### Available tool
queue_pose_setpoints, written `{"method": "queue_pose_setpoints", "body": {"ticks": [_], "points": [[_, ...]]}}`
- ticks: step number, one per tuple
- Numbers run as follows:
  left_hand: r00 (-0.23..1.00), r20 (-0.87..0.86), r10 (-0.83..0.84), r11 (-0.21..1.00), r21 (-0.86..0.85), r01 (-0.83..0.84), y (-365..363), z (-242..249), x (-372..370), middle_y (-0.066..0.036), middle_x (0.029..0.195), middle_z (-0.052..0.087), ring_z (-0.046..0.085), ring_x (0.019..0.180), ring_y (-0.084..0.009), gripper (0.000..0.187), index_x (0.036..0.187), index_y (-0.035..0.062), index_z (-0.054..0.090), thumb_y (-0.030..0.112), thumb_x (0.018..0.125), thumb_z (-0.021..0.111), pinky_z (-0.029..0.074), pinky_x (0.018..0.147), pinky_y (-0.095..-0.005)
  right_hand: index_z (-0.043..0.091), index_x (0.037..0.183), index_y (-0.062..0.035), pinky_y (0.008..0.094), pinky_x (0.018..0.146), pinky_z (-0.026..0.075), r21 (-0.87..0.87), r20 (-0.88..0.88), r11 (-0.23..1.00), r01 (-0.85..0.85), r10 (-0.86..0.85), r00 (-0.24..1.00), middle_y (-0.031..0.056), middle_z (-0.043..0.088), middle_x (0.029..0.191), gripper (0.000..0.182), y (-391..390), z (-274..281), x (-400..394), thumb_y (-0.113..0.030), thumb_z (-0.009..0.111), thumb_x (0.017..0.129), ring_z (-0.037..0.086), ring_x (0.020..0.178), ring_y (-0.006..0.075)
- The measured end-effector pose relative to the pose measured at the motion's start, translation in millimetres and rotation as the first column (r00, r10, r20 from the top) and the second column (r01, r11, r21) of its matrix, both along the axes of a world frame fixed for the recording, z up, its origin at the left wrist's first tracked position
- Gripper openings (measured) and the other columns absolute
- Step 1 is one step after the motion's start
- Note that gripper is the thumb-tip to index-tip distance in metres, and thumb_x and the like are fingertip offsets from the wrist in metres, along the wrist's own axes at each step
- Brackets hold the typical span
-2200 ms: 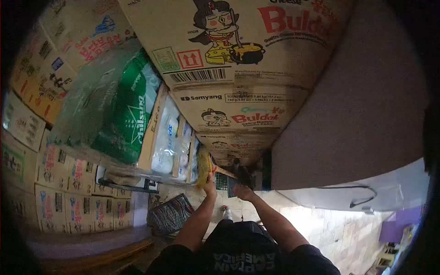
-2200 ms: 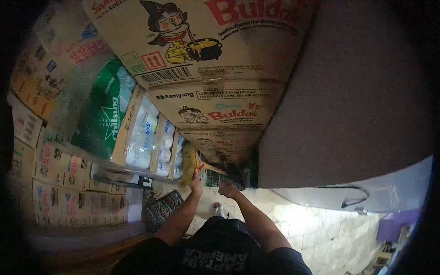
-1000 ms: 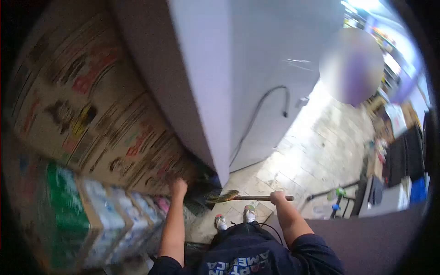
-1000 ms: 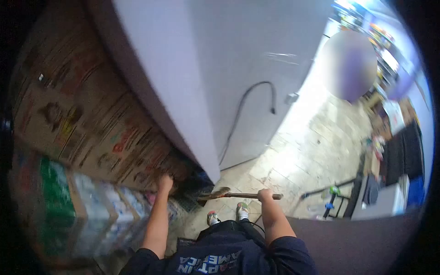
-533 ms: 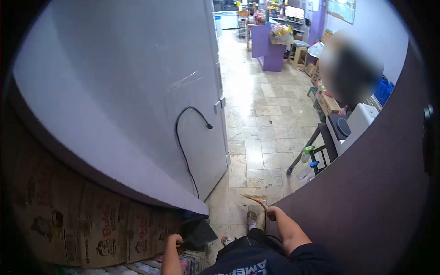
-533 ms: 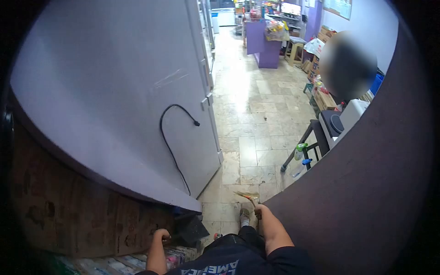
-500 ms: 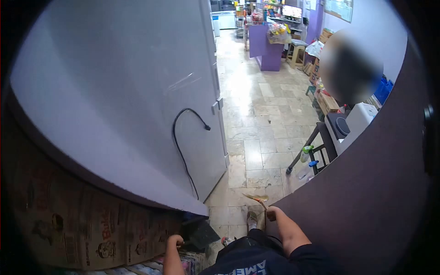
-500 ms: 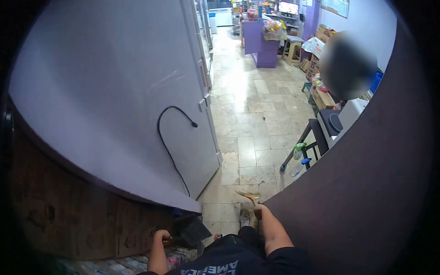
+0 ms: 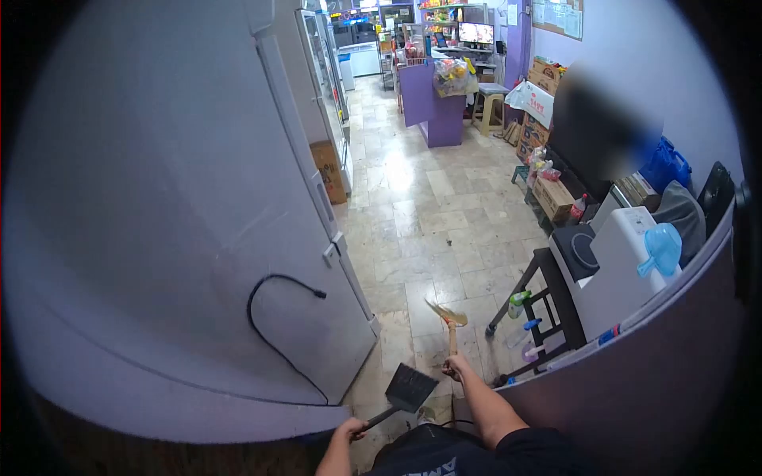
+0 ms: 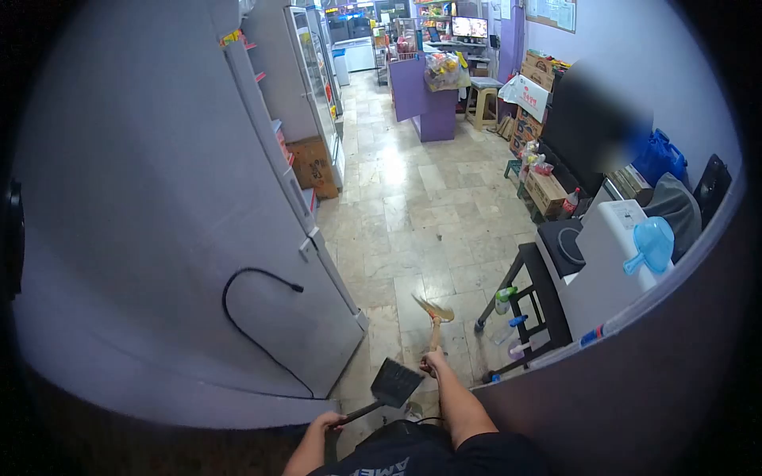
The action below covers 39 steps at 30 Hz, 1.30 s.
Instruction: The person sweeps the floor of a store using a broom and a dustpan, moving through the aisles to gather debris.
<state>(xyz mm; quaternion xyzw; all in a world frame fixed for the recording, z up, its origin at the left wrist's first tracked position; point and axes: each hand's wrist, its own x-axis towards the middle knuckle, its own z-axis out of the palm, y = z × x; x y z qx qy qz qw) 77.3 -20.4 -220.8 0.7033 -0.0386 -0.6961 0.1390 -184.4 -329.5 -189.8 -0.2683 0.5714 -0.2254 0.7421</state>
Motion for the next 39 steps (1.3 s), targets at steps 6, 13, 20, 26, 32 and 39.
{"method": "queue_pose_setpoints", "body": {"ticks": [6, 13, 20, 26, 32, 39], "points": [[0.973, -0.074, 0.218, 0.962, -0.152, -0.227, -176.7, 53.7, -15.4, -0.004, 0.056, 0.048, 0.044, 0.042, -0.0114, 0.019, 0.078, 0.0018, 0.047, 0.019, 0.087, 0.048, 0.035, 0.036, -0.0234, 0.036, 0.087, -0.0091, 0.0287, 0.034, 0.038, 0.003, -0.081, 1.000, -0.025, 0.025, 0.996, 0.0046, 0.038, 0.055, 0.020, -91.2, 22.9, 38.2, 0.007, 0.039, 0.075, 0.036, 0.040, 0.0134], [0.844, -0.411, 0.346, 0.905, -0.093, -0.416, -368.4, 44.4, 51.8, -0.008, 0.067, 0.047, 0.045, 0.051, -0.0132, 0.013, 0.087, 0.0015, 0.039, 0.014, 0.086, 0.042, 0.038, 0.041, -0.0223, 0.037, 0.087, -0.0092, 0.0235, 0.033, 0.029, 0.158, 0.028, 0.983, 0.090, -0.096, 0.995, 0.0016, 0.036, 0.056, 0.017, -198.3, 43.8, 60.5, 0.004, 0.038, 0.076, 0.033, 0.040, 0.0097], [0.730, -0.484, 0.482, 0.831, -0.013, -0.557, -561.3, 24.8, 98.2, -0.010, 0.065, 0.043, 0.044, 0.053, -0.0166, 0.010, 0.081, 0.0003, 0.035, 0.008, 0.081, 0.041, 0.039, 0.043, -0.0243, 0.034, 0.117, -0.0157, 0.0229, 0.033, 0.029, 0.031, 0.062, 0.995, 0.093, -0.095, 0.994, 0.0012, 0.038, 0.058, 0.044, -272.4, 97.2, 73.4, -0.001, 0.049, 0.079, 0.034, 0.041, 0.0096], [0.569, -0.384, 0.727, 0.608, -0.023, -0.793, -697.6, -61.2, 145.6, -0.012, 0.066, 0.043, 0.043, 0.052, -0.0190, 0.007, 0.078, 0.0009, 0.037, 0.006, 0.076, 0.042, 0.038, 0.040, -0.0249, 0.028, 0.128, -0.0204, 0.0210, 0.034, 0.027, 0.018, 0.091, 0.996, 0.092, -0.093, 0.992, 0.0002, 0.037, 0.058, 0.055, -368.8, 123.3, 70.0, -0.003, 0.050, 0.081, 0.032, 0.042, 0.0078], [0.297, -0.246, 0.923, 0.278, -0.107, -0.954, -794.2, -32.2, 205.6, -0.021, 0.088, 0.046, 0.050, 0.069, -0.0321, 0.015, 0.092, -0.0074, 0.043, 0.001, 0.080, 0.039, 0.054, 0.057, -0.0379, 0.025, 0.131, -0.0218, 0.0204, 0.034, 0.027, 0.040, 0.076, 0.998, -0.050, 0.047, 0.996, -0.0001, 0.039, 0.057, 0.057, -546.6, 116.2, 84.2, -0.005, 0.049, 0.082, 0.033, 0.041, 0.0072], [0.258, -0.235, 0.937, 0.175, -0.325, -0.929, -888.1, -80.5, 289.6, -0.023, 0.102, 0.042, 0.044, 0.090, -0.0395, 0.020, 0.096, -0.0137, 0.044, -0.002, 0.080, 0.045, 0.054, 0.069, -0.0446, 0.028, 0.127, -0.0152, 0.0212, 0.032, 0.029, 0.089, 0.087, 0.961, -0.262, 0.255, 0.963, 0.0000, 0.041, 0.056, 0.050, -725.7, 125.0, 171.1, -0.005, 0.048, 0.082, 0.036, 0.039, 0.0075]]}}
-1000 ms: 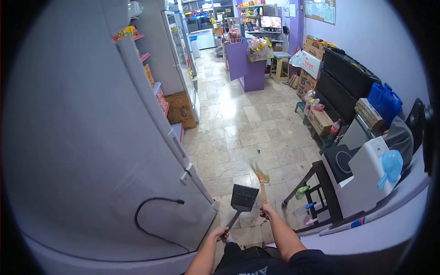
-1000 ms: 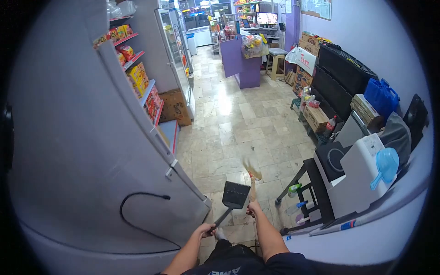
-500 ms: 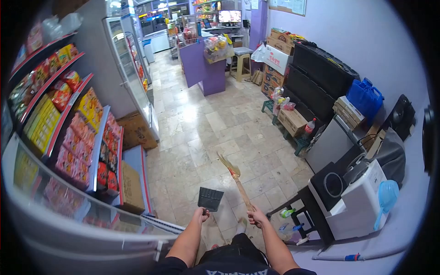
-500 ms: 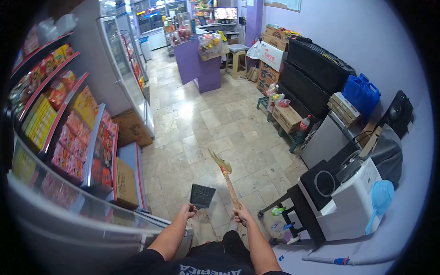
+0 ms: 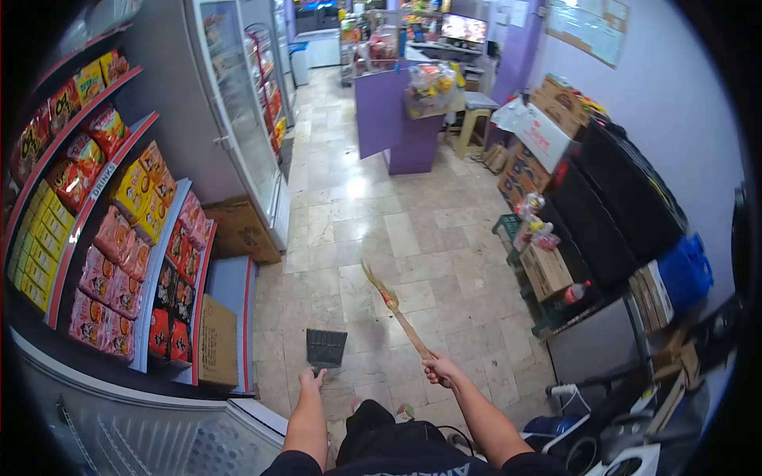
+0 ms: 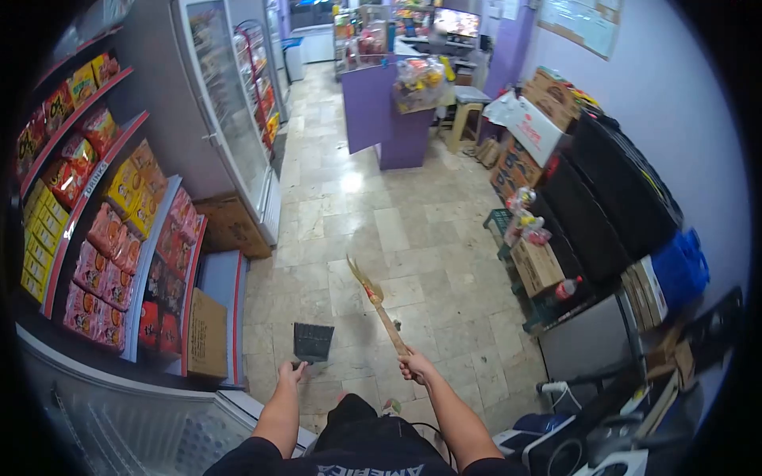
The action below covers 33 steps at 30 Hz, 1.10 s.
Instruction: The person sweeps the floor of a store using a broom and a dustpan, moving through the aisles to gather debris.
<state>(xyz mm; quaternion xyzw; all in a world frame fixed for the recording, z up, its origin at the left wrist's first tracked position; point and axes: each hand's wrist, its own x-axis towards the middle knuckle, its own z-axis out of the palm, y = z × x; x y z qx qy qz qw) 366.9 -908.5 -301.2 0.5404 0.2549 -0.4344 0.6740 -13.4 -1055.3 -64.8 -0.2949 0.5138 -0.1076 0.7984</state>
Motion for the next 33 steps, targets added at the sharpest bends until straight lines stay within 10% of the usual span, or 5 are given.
{"method": "queue_pose_setpoints", "body": {"ticks": [10, 14, 22, 28, 33], "points": [[0.928, 0.319, -0.192, 0.970, 0.208, 0.129, -148.6, -70.6, 136.1, -0.020, 0.096, 0.046, 0.049, 0.079, -0.0347, 0.021, 0.097, -0.0066, 0.044, 0.005, 0.080, 0.045, 0.051, 0.058, -0.0391, 0.027, 0.127, -0.0121, 0.0223, 0.032, 0.031, 0.025, -0.069, 0.989, -0.145, 0.146, 0.987, 0.0011, 0.041, 0.057, 0.052, -220.1, -16.7, 190.6, -0.004, 0.049, 0.081, 0.037, 0.039, 0.0086], [0.989, 0.100, -0.105, 0.932, 0.356, 0.063, -186.7, -121.3, 199.5, -0.022, 0.089, 0.051, 0.055, 0.076, -0.0336, 0.019, 0.095, -0.0083, 0.047, 0.003, 0.080, 0.041, 0.050, 0.059, -0.0407, 0.025, 0.129, -0.0145, 0.0226, 0.033, 0.031, 0.046, -0.100, 0.972, -0.230, 0.233, 0.967, 0.0026, 0.042, 0.059, 0.056, -302.9, -20.1, 247.9, -0.004, 0.051, 0.080, 0.037, 0.041, 0.0089], [0.361, 0.050, -0.931, 0.200, 0.898, 0.392, -260.7, 21.9, 229.8, -0.014, 0.079, 0.061, 0.058, 0.064, -0.0225, 0.028, 0.076, -0.0034, 0.060, 0.017, 0.061, 0.072, 0.047, 0.062, -0.0322, 0.036, 0.114, -0.0063, 0.0217, 0.032, 0.032, 0.057, -0.054, 0.953, -0.298, 0.301, 0.952, 0.0015, 0.043, 0.058, 0.036, -452.4, -0.1, 345.4, -0.002, 0.047, 0.080, 0.038, 0.038, 0.0075], [0.928, 0.188, -0.321, 0.553, 0.833, 0.023, -300.9, 4.0, 274.6, -0.014, 0.093, 0.057, 0.053, 0.086, -0.0282, 0.031, 0.095, -0.0010, 0.053, 0.020, 0.073, 0.054, 0.041, 0.076, -0.0405, 0.036, 0.112, -0.0067, 0.0188, 0.031, 0.029, 0.072, -0.008, 0.940, -0.333, 0.334, 0.942, 0.0018, 0.041, 0.058, 0.031, -604.2, -13.0, 427.8, -0.004, 0.046, 0.082, 0.036, 0.040, 0.0076], [0.953, 0.110, 0.283, 0.838, 0.455, -0.301, -444.9, 3.1, 342.7, -0.014, 0.098, 0.056, 0.055, 0.088, -0.0324, 0.034, 0.108, -0.0003, 0.047, 0.017, 0.079, 0.046, 0.044, 0.075, -0.0440, 0.036, 0.097, -0.0061, 0.0207, 0.031, 0.028, 0.104, 0.178, 0.957, -0.270, 0.249, 0.952, 0.0011, 0.040, 0.055, 0.015, -749.6, 12.6, 543.1, -0.004, 0.042, 0.084, 0.034, 0.038, 0.0079]]}}
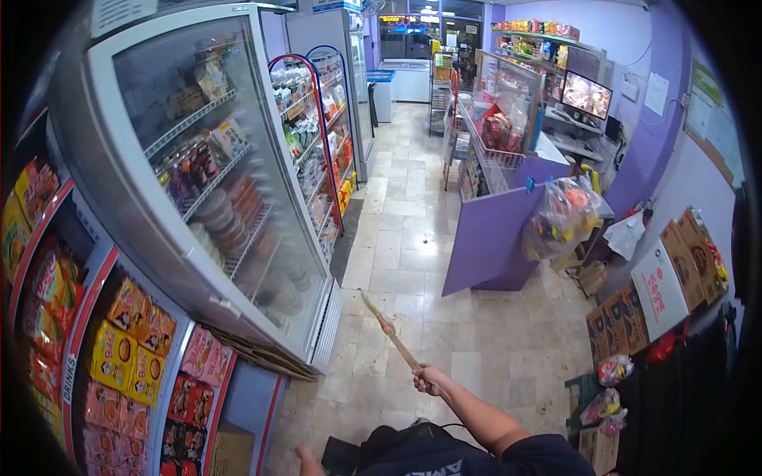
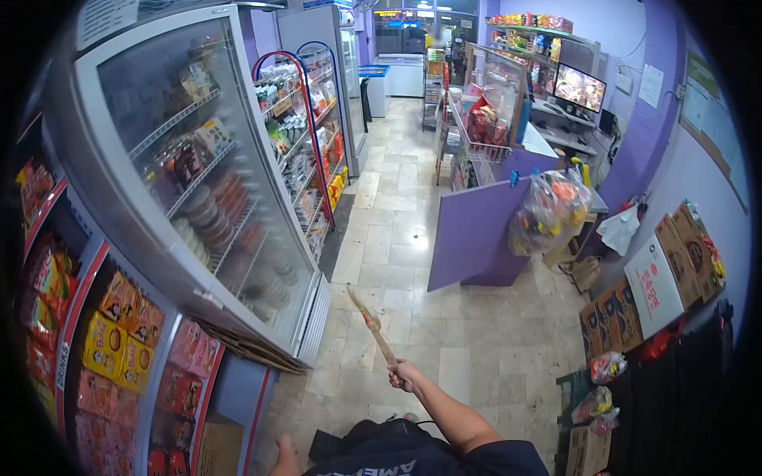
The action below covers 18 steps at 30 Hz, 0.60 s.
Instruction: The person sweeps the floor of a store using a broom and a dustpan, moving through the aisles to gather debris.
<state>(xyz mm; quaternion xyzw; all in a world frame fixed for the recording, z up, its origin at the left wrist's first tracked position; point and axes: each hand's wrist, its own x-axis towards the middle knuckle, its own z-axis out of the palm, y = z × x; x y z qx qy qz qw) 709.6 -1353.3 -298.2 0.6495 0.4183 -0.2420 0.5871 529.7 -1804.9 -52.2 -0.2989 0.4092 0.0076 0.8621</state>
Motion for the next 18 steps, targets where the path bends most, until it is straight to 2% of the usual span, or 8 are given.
{"method": "queue_pose_setpoints", "body": {"ticks": [1, 3, 5, 8, 9, 11, 14, 18], "points": [[0.997, -0.043, 0.060, 0.990, -0.122, -0.064, -32.6, 3.0, 15.0, -0.015, 0.098, 0.056, 0.056, 0.084, -0.0330, 0.034, 0.110, -0.0005, 0.046, 0.014, 0.079, 0.046, 0.046, 0.071, -0.0436, 0.036, 0.092, -0.0054, 0.0215, 0.031, 0.028, -0.001, 0.035, 1.000, 0.030, -0.030, 0.999, 0.0008, 0.040, 0.055, 0.010, -18.9, 4.5, 21.0, -0.004, 0.042, 0.084, 0.034, 0.037, 0.0080], [0.942, 0.220, -0.252, 0.923, -0.238, 0.302, -115.0, 49.4, 41.0, -0.017, 0.097, 0.056, 0.059, 0.078, -0.0323, 0.033, 0.111, -0.0028, 0.044, 0.011, 0.082, 0.042, 0.049, 0.063, -0.0408, 0.036, 0.086, -0.0061, 0.0212, 0.032, 0.028, 0.026, -0.005, 0.996, 0.080, -0.080, 0.997, 0.0007, 0.039, 0.054, 0.006, -48.9, 20.3, 65.0, -0.007, 0.042, 0.085, 0.033, 0.039, 0.0086], [0.884, 0.310, -0.350, 0.876, -0.224, 0.426, -203.4, 112.1, 73.7, -0.014, 0.090, 0.059, 0.059, 0.071, -0.0235, 0.027, 0.106, -0.0004, 0.049, 0.009, 0.081, 0.048, 0.050, 0.056, -0.0301, 0.034, 0.084, -0.0061, 0.0206, 0.033, 0.027, 0.089, 0.015, 0.988, 0.129, -0.131, 0.991, 0.0013, 0.039, 0.055, 0.009, -84.8, 20.9, 107.6, -0.007, 0.043, 0.085, 0.034, 0.041, 0.0089], [0.793, 0.409, -0.452, 0.782, -0.246, 0.573, -299.3, 127.1, 144.9, -0.012, 0.087, 0.060, 0.060, 0.069, -0.0208, 0.025, 0.104, -0.0002, 0.051, 0.007, 0.080, 0.049, 0.049, 0.055, -0.0275, 0.035, 0.078, -0.0063, 0.0210, 0.034, 0.028, 0.133, 0.007, 0.978, 0.160, -0.163, 0.987, 0.0014, 0.038, 0.052, 0.011, -148.3, 9.0, 173.5, -0.010, 0.042, 0.086, 0.033, 0.040, 0.0097], [0.764, 0.421, -0.488, 0.745, -0.255, 0.616, -328.8, 123.1, 169.6, -0.011, 0.087, 0.060, 0.060, 0.069, -0.0201, 0.025, 0.104, -0.0004, 0.051, 0.007, 0.080, 0.050, 0.049, 0.055, -0.0273, 0.035, 0.076, -0.0063, 0.0212, 0.034, 0.028, 0.144, 0.007, 0.972, 0.184, -0.187, 0.982, 0.0015, 0.038, 0.052, 0.012, -170.9, 6.4, 197.7, -0.010, 0.042, 0.086, 0.033, 0.040, 0.0098], [0.691, 0.449, -0.567, 0.655, -0.263, 0.708, -391.7, 121.0, 222.8, -0.010, 0.087, 0.061, 0.060, 0.068, -0.0187, 0.025, 0.103, -0.0010, 0.052, 0.008, 0.080, 0.050, 0.049, 0.055, -0.0268, 0.036, 0.074, -0.0061, 0.0216, 0.034, 0.029, 0.038, 0.044, 0.982, 0.187, -0.189, 0.981, 0.0016, 0.037, 0.051, 0.014, -213.3, -5.0, 237.6, -0.010, 0.042, 0.086, 0.033, 0.039, 0.0103], [0.493, 0.347, -0.798, 0.446, -0.212, 0.870, -492.4, 162.7, 289.5, -0.010, 0.089, 0.061, 0.060, 0.069, -0.0164, 0.025, 0.104, 0.0001, 0.052, 0.010, 0.081, 0.051, 0.048, 0.055, -0.0254, 0.035, 0.070, -0.0061, 0.0219, 0.034, 0.029, 0.002, 0.007, 0.961, 0.277, -0.277, 0.961, 0.0018, 0.037, 0.049, 0.017, -277.5, 9.4, 304.5, -0.010, 0.041, 0.086, 0.033, 0.038, 0.0110], [0.227, 0.358, -0.906, 0.174, -0.175, 0.969, -636.8, 188.7, 367.2, -0.008, 0.091, 0.061, 0.059, 0.073, -0.0145, 0.026, 0.105, 0.0018, 0.053, 0.015, 0.082, 0.051, 0.046, 0.058, -0.0242, 0.034, 0.071, -0.0056, 0.0230, 0.032, 0.028, -0.012, -0.054, 0.917, 0.399, -0.399, 0.915, 0.0017, 0.035, 0.047, 0.017, -367.9, 9.1, 365.5, -0.009, 0.041, 0.086, 0.030, 0.035, 0.0113]]}}
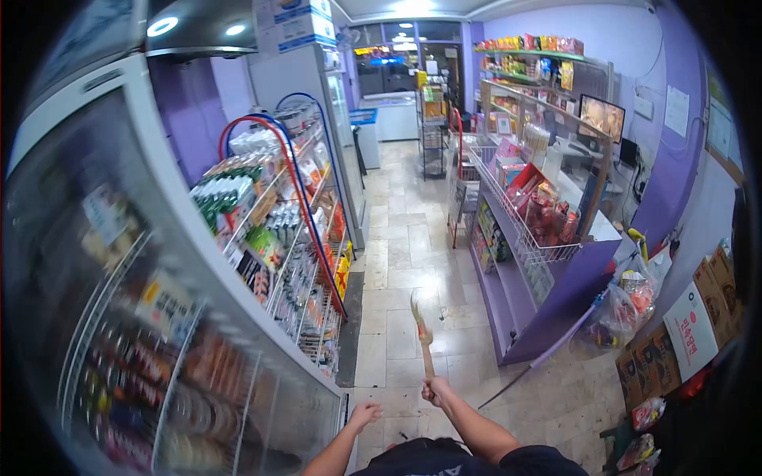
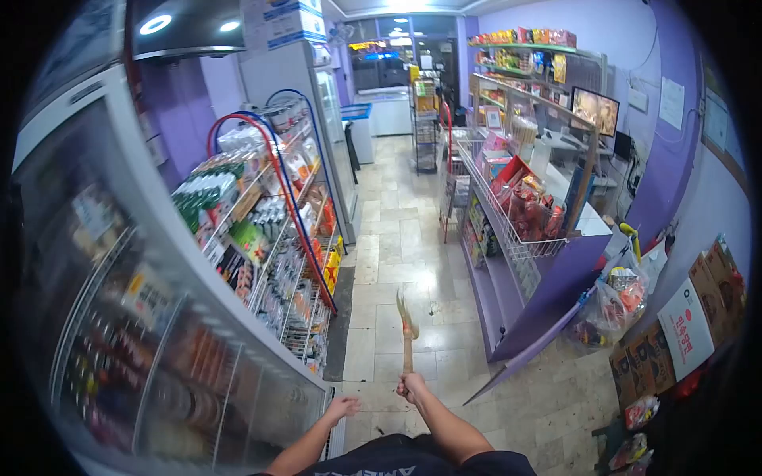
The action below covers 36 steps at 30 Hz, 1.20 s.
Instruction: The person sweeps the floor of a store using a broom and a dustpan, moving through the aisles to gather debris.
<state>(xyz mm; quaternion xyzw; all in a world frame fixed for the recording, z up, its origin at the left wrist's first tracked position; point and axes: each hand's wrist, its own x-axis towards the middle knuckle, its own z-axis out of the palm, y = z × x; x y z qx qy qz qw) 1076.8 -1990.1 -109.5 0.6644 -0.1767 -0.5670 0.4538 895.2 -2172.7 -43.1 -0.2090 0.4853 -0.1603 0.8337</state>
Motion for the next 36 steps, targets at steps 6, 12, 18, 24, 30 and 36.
{"method": "queue_pose_setpoints", "body": {"ticks": [6, 12, 18, 24, 30, 36], "points": [[0.951, -0.015, -0.308, 0.946, -0.109, 0.304, -213.1, 45.5, 71.0, -0.009, 0.099, 0.059, 0.059, 0.083, -0.0163, 0.028, 0.109, 0.0005, 0.050, 0.015, 0.086, 0.046, 0.048, 0.070, -0.0278, 0.038, 0.078, -0.0044, 0.0239, 0.031, 0.031, -0.171, -0.092, 0.985, -0.008, -0.008, 0.996, 0.0016, 0.038, 0.053, 0.010, -117.0, 13.5, 79.1, -0.006, 0.046, 0.083, 0.035, 0.036, 0.0105], [0.958, -0.102, -0.267, 0.954, -0.164, 0.249, -378.4, 59.2, 162.4, -0.009, 0.099, 0.059, 0.059, 0.082, -0.0161, 0.028, 0.110, 0.0021, 0.051, 0.017, 0.086, 0.047, 0.048, 0.071, -0.0280, 0.040, 0.080, -0.0046, 0.0229, 0.033, 0.033, -0.164, -0.066, 0.978, -0.130, 0.120, 0.991, 0.0008, 0.039, 0.055, 0.009, -292.3, 6.1, 178.0, -0.007, 0.048, 0.083, 0.038, 0.040, 0.0099], [0.989, -0.139, -0.046, 0.993, -0.118, 0.030, -507.5, 61.5, 288.7, -0.012, 0.099, 0.059, 0.060, 0.081, -0.0176, 0.026, 0.108, 0.0012, 0.051, 0.013, 0.086, 0.045, 0.049, 0.069, -0.0273, 0.039, 0.084, -0.0034, 0.0225, 0.032, 0.033, -0.242, -0.096, 0.944, -0.224, 0.206, 0.974, 0.0015, 0.040, 0.057, 0.010, -452.5, 41.3, 287.8, -0.007, 0.048, 0.082, 0.039, 0.040, 0.0102], [0.981, -0.190, 0.034, 0.995, -0.088, -0.051, -669.1, 53.6, 390.8, -0.013, 0.098, 0.060, 0.060, 0.081, -0.0187, 0.025, 0.108, 0.0007, 0.050, 0.011, 0.086, 0.042, 0.050, 0.068, -0.0277, 0.038, 0.089, -0.0042, 0.0261, 0.034, 0.035, -0.297, -0.114, 0.892, -0.342, 0.323, 0.940, 0.0025, 0.042, 0.059, 0.014, -611.4, 37.9, 400.5, -0.009, 0.049, 0.083, 0.041, 0.041, 0.0118], [0.966, -0.189, -0.175, 0.982, -0.104, 0.158, -890.5, 77.0, 482.5, -0.010, 0.097, 0.060, 0.060, 0.082, -0.0171, 0.026, 0.109, 0.0014, 0.051, 0.013, 0.087, 0.042, 0.049, 0.072, -0.0286, 0.042, 0.083, -0.0037, 0.0258, 0.034, 0.034, -0.124, -0.003, 0.973, -0.197, 0.198, 0.980, 0.0026, 0.044, 0.057, 0.012, -793.2, 40.3, 499.5, -0.015, 0.045, 0.086, 0.043, 0.040, 0.0119], [0.916, -0.163, -0.367, 0.926, -0.159, 0.343, -1093.9, 118.3, 524.2, -0.009, 0.093, 0.061, 0.059, 0.081, -0.0146, 0.026, 0.109, 0.0016, 0.051, 0.014, 0.086, 0.044, 0.049, 0.070, -0.0263, 0.041, 0.089, -0.0030, 0.0230, 0.033, 0.031, -0.180, -0.015, 0.981, -0.066, 0.065, 0.998, 0.0022, 0.045, 0.059, 0.011, -952.4, 56.3, 539.6, -0.014, 0.043, 0.087, 0.042, 0.041, 0.0108]]}}
